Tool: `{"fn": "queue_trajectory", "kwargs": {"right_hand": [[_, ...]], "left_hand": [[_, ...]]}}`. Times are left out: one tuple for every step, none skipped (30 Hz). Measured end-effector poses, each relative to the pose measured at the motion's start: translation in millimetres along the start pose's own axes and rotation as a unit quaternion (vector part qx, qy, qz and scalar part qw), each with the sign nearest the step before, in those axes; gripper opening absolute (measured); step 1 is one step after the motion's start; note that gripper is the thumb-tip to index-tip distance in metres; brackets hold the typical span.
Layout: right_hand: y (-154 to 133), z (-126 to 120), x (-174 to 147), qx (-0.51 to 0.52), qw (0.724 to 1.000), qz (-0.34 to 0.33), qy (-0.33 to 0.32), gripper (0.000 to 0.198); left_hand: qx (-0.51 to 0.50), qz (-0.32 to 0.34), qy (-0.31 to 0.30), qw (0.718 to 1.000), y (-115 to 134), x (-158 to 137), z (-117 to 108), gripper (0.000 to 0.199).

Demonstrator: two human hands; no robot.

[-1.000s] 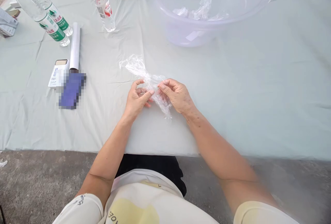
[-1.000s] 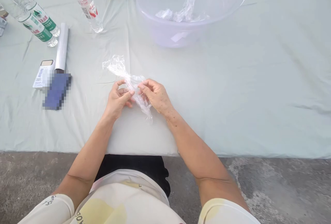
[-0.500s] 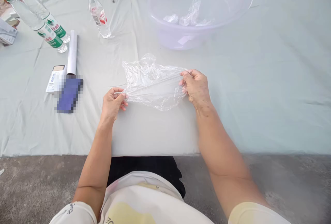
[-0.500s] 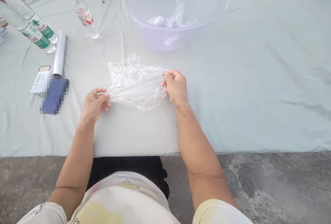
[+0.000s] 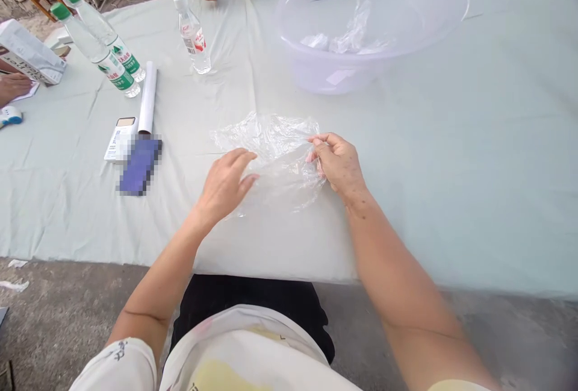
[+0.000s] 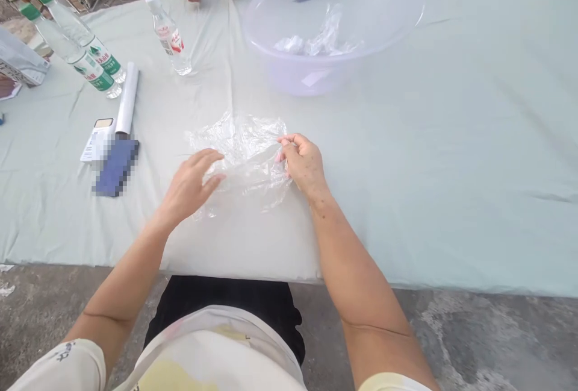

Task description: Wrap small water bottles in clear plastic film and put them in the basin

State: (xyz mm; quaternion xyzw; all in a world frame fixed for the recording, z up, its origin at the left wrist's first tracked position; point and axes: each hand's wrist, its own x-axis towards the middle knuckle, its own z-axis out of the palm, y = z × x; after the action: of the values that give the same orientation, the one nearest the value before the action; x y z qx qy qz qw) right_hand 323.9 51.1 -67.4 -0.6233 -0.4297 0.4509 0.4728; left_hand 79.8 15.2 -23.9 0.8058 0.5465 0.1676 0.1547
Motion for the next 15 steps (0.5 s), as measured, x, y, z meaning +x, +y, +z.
{"fn": "queue_trajectory", "kwargs": {"right_hand": [[-1, 0, 0, 0.009, 1.000, 0.004, -0.001, 0.015], [-1, -2, 1, 0.021, 1.000, 0.009, 0.003, 0.015], [-2, -3, 2, 0.032, 0.999, 0.015, 0.009, 0.014], [-3, -6, 4, 0.044, 0.999, 0.021, 0.018, 0.014], [-4, -9, 6, 0.055, 0.998, 0.028, 0.031, 0.013], [-5, -12, 8, 0.067, 0.996, 0.035, 0.047, 0.012], [-6, -16, 11, 0.079, 0.994, 0.041, 0.066, 0.011], [-6, -20, 13, 0.093, 0.991, 0.045, 0.089, 0.010], [-7, -24, 15, 0.105, 0.987, 0.048, 0.113, 0.010], [-7, -27, 17, 0.114, 0.983, 0.049, 0.138, 0.009], [-7, -30, 18, 0.119, 0.979, 0.047, 0.161, 0.010], [-7, -31, 19, 0.121, 0.975, 0.044, 0.178, 0.010], [-6, -32, 20, 0.120, 0.974, 0.042, 0.188, 0.010], [-6, -32, 20, 0.115, 0.974, 0.040, 0.191, 0.011], [-6, -32, 20, 0.107, 0.975, 0.039, 0.189, 0.012]], "left_hand": [[0.027, 0.013, -0.071, 0.997, 1, 8, 4, 0.041], [0.051, 0.014, -0.131, 0.990, -1, 14, 8, 0.056], [0.068, 0.008, -0.174, 0.982, -5, 19, 10, 0.072], [0.076, 0.003, -0.203, 0.976, -11, 22, 10, 0.085], [0.076, 0.003, -0.220, 0.972, -18, 24, 9, 0.092], [0.070, 0.011, -0.229, 0.971, -26, 25, 5, 0.095], [0.058, 0.021, -0.232, 0.971, -35, 26, 1, 0.093], [0.041, 0.030, -0.231, 0.972, -43, 27, -5, 0.089], [0.018, 0.032, -0.223, 0.974, -52, 30, -11, 0.083], [-0.012, 0.023, -0.202, 0.979, -60, 35, -17, 0.074], [-0.043, 0.003, -0.166, 0.985, -68, 42, -22, 0.064], [-0.075, -0.028, -0.115, 0.990, -76, 53, -25, 0.055], [-0.099, -0.069, -0.051, 0.991, -85, 67, -27, 0.047], [-0.107, -0.113, 0.015, 0.988, -94, 84, -28, 0.044], [-0.106, -0.146, 0.072, 0.981, -103, 104, -28, 0.045]]}}
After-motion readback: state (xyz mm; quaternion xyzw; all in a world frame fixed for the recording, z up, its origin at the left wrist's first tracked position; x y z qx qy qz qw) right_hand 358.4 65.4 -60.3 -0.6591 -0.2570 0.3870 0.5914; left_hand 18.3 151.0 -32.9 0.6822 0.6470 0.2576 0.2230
